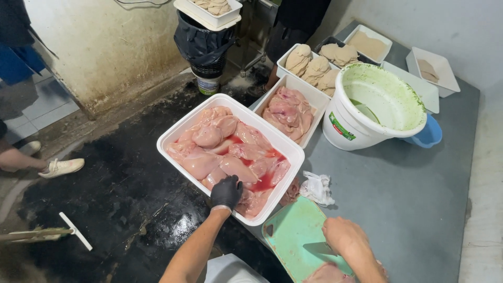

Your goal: Trimming fat and connective tissue from raw chicken breasts using a knife on a cutting board.

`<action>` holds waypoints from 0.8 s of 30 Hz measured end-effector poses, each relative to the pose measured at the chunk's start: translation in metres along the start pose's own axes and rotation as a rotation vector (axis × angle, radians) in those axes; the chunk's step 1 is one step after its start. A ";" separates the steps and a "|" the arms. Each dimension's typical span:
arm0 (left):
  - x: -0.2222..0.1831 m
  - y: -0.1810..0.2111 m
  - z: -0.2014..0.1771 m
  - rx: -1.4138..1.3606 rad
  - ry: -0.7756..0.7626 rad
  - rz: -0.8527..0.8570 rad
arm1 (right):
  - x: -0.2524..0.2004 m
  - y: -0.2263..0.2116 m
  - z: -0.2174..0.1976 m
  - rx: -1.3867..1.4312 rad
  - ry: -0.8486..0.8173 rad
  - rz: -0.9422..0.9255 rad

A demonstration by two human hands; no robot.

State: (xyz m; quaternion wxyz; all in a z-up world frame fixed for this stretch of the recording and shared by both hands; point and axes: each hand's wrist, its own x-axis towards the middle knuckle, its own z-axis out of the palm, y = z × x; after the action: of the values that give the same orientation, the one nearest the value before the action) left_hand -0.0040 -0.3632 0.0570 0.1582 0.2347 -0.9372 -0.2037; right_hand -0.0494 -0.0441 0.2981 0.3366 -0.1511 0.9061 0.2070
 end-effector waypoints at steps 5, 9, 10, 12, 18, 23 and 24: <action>0.001 -0.005 0.011 0.038 -0.007 0.022 | -0.016 -0.009 -0.008 0.022 -0.022 0.003; 0.001 -0.006 0.013 0.030 -0.026 0.031 | -0.022 -0.016 -0.014 0.033 -0.020 -0.017; 0.001 -0.006 0.012 0.031 -0.026 0.030 | -0.020 -0.016 -0.012 0.032 -0.021 -0.018; 0.001 -0.006 0.012 0.006 -0.041 0.019 | -0.016 -0.016 -0.009 0.011 -0.006 -0.048; -0.001 -0.006 0.012 0.002 0.027 0.048 | -0.023 -0.015 -0.018 0.045 -0.047 -0.025; 0.000 -0.005 0.011 0.006 -0.002 0.030 | -0.025 -0.008 -0.018 0.148 -0.064 0.042; 0.000 -0.004 0.008 0.005 -0.047 0.007 | -0.025 -0.007 -0.018 0.258 -0.059 0.097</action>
State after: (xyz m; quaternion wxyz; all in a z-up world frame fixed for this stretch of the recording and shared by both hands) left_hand -0.0056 -0.3638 0.0485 0.1362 0.2271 -0.9420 -0.2062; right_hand -0.0379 -0.0552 0.3258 0.3691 -0.0565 0.9212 0.1093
